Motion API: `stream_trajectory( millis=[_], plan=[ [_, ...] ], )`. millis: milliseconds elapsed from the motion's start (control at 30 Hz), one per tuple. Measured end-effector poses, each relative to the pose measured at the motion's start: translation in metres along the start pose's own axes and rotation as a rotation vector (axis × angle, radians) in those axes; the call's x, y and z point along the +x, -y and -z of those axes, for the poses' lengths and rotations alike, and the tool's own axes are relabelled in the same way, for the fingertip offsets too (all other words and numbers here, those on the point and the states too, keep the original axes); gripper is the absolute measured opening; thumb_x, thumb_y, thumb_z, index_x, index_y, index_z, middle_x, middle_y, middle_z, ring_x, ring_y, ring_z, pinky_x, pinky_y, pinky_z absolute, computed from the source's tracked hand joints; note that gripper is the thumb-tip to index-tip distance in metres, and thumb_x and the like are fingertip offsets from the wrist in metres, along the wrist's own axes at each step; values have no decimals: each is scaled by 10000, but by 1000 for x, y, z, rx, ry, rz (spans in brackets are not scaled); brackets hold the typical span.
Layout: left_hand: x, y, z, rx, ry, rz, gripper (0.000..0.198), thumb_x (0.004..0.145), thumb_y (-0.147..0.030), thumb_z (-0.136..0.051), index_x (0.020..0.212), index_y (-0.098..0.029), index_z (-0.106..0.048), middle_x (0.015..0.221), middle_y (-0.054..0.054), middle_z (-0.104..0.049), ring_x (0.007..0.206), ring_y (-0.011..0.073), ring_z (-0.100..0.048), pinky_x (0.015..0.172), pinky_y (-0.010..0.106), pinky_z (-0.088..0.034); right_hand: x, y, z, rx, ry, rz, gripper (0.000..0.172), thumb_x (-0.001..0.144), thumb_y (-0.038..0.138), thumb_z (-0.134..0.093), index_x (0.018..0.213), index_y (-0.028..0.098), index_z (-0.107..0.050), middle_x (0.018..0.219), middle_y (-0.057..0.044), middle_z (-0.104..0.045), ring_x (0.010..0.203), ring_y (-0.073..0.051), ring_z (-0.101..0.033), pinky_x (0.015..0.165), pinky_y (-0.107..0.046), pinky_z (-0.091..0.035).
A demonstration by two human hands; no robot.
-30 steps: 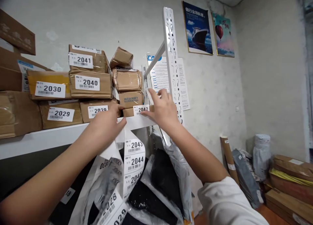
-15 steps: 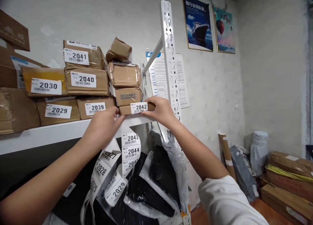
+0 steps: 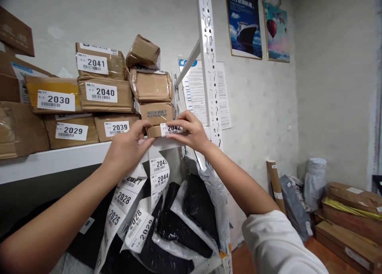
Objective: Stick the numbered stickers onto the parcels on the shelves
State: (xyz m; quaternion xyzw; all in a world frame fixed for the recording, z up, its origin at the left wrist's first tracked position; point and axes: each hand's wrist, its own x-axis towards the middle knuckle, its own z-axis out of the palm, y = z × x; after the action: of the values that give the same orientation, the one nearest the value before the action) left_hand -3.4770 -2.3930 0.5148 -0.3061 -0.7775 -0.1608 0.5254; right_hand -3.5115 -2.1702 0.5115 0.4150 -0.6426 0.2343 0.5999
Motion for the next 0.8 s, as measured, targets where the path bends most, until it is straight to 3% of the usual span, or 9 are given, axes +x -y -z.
stream_trajectory(
  millis=[133, 333, 400, 533, 800],
  plan=[
    [0, 3, -1, -24, -17, -9, 338, 831, -341, -613, 1159, -274, -567, 673, -15, -601, 580, 176, -581, 567, 240, -383, 4, -3, 2, -26, -6, 61, 313, 756, 427, -739, 1043, 319, -675, 941, -38, -485, 889, -212, -521, 778, -379, -509],
    [3, 2, 2, 173, 12, -59, 335, 853, -366, -578, 1166, -248, -598, 651, 16, -639, 597, 213, -616, 560, 265, -396, 12, -12, 7, 87, 124, 159, 319, 781, 351, -729, 1070, 257, -632, 935, -27, -488, 588, -113, -424, 500, -280, -435],
    [4, 1, 5, 226, 33, -77, 336, 860, -359, -567, 1172, -238, -605, 673, 30, -667, 622, 226, -637, 567, 273, -409, 15, -15, 8, 79, 102, 197, 305, 780, 338, -731, 1048, 236, -626, 934, -36, -497, 653, -134, -480, 535, -284, -456],
    [4, 2, 7, 238, 41, -93, 351, 852, -348, -591, 1182, -228, -603, 672, 25, -681, 604, 223, -640, 550, 272, -406, 17, -15, 13, 58, 48, 242, 360, 708, 394, -790, 981, 217, -636, 962, -66, -535, 910, -224, -561, 740, -373, -517],
    [1, 4, 7, 219, 43, -88, 375, 856, -322, -597, 1211, -202, -596, 622, 29, -662, 575, 233, -628, 548, 290, -415, 8, -23, 14, 120, 59, 171, 352, 712, 414, -783, 957, 227, -614, 961, -73, -639, 918, -230, -616, 806, -399, -514]
  ],
)
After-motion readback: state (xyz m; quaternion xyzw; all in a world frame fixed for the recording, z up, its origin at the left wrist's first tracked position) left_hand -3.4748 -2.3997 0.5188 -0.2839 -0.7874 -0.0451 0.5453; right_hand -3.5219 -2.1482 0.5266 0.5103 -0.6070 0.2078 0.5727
